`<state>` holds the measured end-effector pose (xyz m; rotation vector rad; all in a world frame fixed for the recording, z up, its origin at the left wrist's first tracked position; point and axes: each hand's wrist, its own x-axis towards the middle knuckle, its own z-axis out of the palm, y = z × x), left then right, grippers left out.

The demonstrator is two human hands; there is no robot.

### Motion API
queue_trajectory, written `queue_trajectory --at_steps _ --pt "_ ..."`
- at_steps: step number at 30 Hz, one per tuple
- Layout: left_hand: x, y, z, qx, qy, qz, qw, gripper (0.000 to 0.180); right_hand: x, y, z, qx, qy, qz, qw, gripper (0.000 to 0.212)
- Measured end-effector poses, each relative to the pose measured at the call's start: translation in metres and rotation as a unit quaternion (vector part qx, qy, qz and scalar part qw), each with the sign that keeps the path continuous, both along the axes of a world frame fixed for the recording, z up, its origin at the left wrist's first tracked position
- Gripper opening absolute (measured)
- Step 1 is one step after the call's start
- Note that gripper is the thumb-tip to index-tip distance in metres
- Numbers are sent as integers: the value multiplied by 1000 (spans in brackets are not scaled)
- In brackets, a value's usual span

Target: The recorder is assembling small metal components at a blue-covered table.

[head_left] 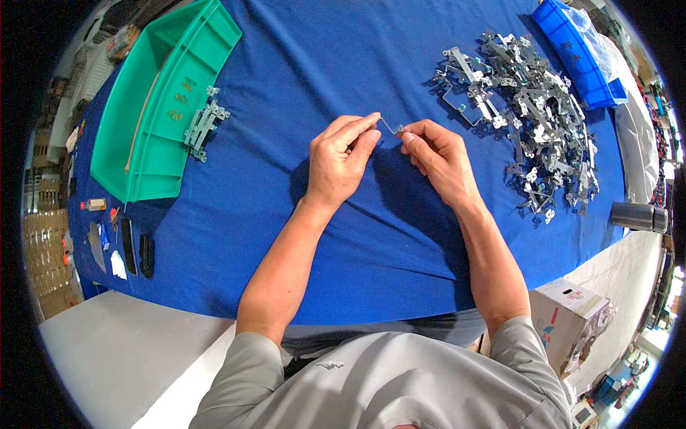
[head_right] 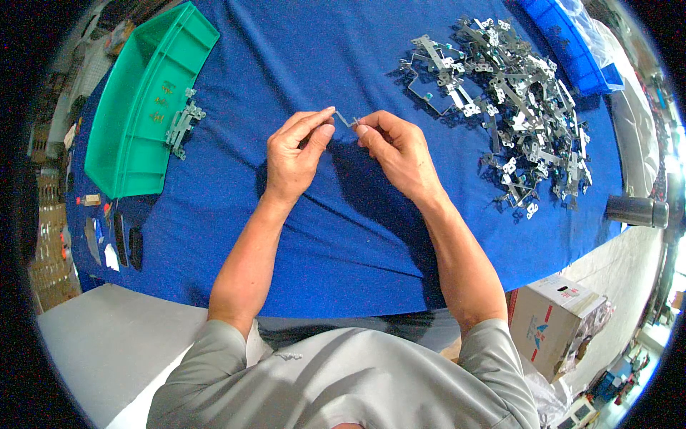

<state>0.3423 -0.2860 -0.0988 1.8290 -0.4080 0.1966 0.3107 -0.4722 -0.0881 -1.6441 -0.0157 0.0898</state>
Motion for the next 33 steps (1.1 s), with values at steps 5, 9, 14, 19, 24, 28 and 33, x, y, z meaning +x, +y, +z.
queue_trajectory --at_steps 5,9,14,19,24,28,33 --pt "0 1 3 15 -75 -11 997 22 1 -2 -6 -130 -66 -34 989 12" --pt "-1 2 4 20 -63 -11 998 22 0 3 2 -82 8 -36 996 11" --pt "-1 1 4 52 -92 -22 994 22 0 1 -1 -36 -40 -15 998 13" --pt "-1 1 3 48 -89 -36 994 22 2 -3 -8 -115 -80 -23 990 16" --pt "-1 1 2 58 -96 -35 993 21 4 1 -1 84 -72 -92 990 17" --pt "-1 1 -1 -4 10 10 1000 22 -1 -1 4 60 21 -6 998 18" --pt "-1 -1 -1 -10 16 1 1000 22 -1 0 4 14 18 10 1000 20"
